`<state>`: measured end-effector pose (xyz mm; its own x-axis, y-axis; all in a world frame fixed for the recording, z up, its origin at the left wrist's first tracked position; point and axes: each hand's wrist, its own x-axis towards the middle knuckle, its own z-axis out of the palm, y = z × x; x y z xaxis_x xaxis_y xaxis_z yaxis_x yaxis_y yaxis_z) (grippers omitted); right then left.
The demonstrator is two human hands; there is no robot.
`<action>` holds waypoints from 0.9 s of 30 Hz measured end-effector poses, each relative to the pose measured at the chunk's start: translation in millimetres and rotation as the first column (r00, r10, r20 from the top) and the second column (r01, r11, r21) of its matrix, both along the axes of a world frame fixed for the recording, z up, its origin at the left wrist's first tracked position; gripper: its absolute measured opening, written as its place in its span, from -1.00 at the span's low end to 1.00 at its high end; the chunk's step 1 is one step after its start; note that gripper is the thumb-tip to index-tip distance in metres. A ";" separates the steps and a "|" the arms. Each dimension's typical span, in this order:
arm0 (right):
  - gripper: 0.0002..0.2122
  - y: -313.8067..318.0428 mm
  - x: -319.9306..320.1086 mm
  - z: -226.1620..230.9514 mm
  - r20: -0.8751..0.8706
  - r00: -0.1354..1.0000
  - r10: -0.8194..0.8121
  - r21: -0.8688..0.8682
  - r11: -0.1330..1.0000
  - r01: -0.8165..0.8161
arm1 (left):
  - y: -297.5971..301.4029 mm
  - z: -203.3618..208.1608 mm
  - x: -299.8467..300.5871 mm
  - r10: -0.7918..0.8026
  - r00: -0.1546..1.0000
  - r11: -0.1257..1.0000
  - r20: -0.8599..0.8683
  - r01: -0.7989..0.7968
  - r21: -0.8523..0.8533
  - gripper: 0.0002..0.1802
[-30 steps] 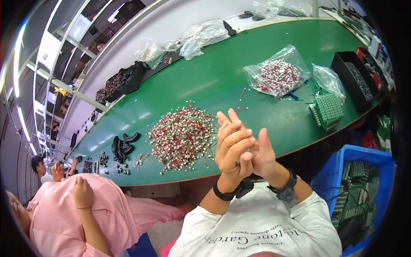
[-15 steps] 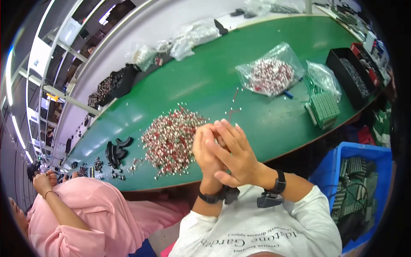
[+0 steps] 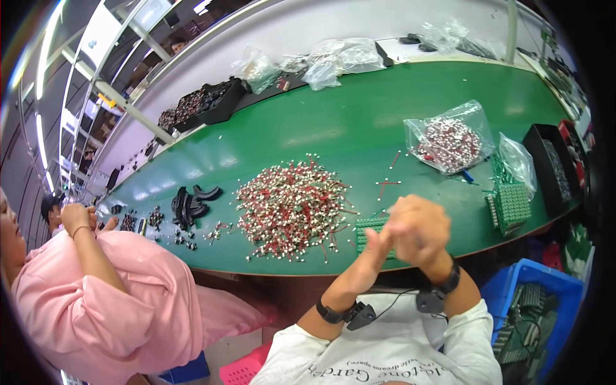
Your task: Manually inserting small electronic components into a green printed circuit board at a factory assembly line.
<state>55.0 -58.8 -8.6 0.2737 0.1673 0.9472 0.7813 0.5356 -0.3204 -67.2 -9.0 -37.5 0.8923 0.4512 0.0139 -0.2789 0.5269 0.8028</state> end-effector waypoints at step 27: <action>-0.11 -17.6 -52.9 -29.7 -0.741 -0.264 0.617 0.491 0.232 -0.840 | 20.2 22.2 32.6 0.257 0.629 0.093 0.734 -0.772 0.629 -0.39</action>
